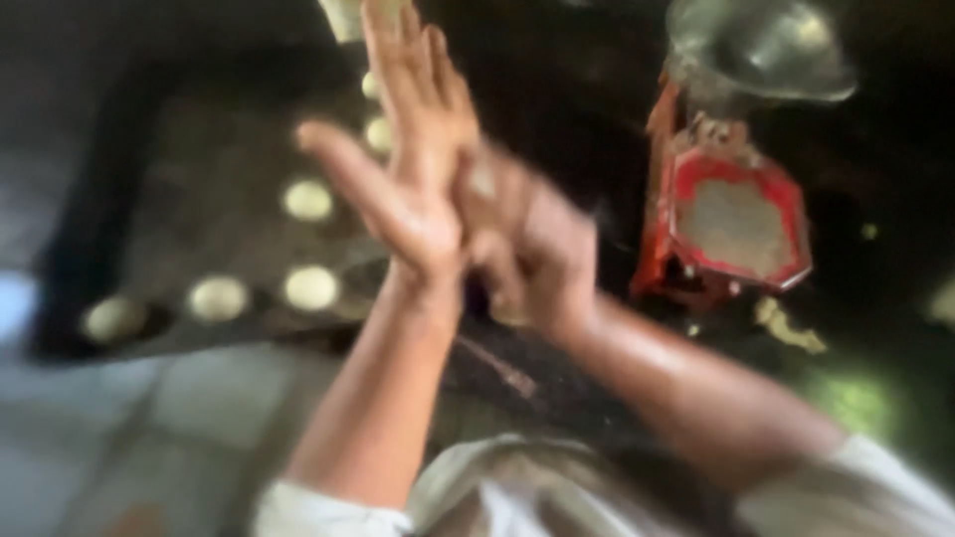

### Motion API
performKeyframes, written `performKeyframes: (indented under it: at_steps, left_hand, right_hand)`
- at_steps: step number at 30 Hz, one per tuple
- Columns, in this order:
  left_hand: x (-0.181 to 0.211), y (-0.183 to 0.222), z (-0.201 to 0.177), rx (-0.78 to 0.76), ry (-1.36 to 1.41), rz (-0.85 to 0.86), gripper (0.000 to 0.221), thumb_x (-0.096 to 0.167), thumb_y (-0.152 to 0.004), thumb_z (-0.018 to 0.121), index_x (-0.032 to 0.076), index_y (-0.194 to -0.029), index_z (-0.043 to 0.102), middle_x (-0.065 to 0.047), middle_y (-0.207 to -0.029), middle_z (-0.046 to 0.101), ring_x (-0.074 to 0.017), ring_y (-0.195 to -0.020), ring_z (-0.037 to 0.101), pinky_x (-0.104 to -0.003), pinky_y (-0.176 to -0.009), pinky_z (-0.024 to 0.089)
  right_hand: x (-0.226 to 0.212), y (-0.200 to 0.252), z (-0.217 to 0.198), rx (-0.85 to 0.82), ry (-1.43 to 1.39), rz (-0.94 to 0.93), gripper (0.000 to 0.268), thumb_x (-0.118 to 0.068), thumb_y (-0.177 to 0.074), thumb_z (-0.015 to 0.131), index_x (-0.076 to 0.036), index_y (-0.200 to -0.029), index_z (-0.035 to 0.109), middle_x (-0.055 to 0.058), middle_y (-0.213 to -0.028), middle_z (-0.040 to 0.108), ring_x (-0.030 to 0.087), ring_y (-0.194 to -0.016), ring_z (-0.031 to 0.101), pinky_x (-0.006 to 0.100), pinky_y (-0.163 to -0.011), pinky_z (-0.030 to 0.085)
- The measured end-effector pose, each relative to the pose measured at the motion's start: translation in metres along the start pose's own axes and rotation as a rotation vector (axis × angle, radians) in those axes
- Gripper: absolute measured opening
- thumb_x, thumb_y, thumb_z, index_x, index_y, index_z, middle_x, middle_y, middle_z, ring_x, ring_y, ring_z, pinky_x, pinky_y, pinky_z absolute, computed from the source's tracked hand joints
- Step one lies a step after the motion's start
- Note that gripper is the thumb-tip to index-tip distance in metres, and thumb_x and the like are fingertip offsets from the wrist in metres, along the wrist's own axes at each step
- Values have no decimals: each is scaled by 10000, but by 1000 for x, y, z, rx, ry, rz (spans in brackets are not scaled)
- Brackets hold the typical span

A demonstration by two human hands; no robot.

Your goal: Divide and shape dough into small rounds and place them on a baking sheet.

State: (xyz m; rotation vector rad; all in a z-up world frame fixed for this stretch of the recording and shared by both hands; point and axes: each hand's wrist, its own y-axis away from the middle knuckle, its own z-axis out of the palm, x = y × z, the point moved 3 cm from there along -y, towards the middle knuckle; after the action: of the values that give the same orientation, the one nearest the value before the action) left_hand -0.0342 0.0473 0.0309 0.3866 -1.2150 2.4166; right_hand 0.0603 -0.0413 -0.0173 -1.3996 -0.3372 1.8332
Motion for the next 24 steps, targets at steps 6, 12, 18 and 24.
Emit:
performKeyframes:
  at_steps: [6,12,18,24]
  left_hand:
    - [-5,5,-7,29,-39,-48,1004,836,-998,7,124,-1706,34,-42,-1807,11,-202,-1645,-19,-375,-1389,-49]
    - [-2,24,-19,69,-131,-84,1036,846,-976,36,113,-1708,48,-70,-1779,42,-251,-1673,30,-413,-1388,-11]
    - [39,10,-41,111,234,-34,1028,856,-997,15,139,-1733,55,-83,-1781,93,-246,-1638,74,-387,-1385,-9]
    - [43,13,-46,80,90,-47,1049,880,-944,66,171,-1717,47,-83,-1793,98,-238,-1634,66,-394,-1397,-16]
  right_hand:
    - [-52,9,93,-114,912,-394,426,-410,-1035,638,-90,-1315,666,174,-1213,728,299,-1169,692,469,-1031,583]
    - [84,-15,-11,228,1225,-250,473,-403,-890,813,-42,-1187,739,81,-969,756,204,-881,762,325,-794,645]
    - [16,-25,57,-7,981,-324,468,-337,-963,735,9,-1272,678,104,-1113,750,185,-992,762,306,-847,641]
    - [16,-42,85,66,1230,-342,317,-250,-998,760,-19,-1212,721,112,-1079,773,212,-936,792,312,-776,630]
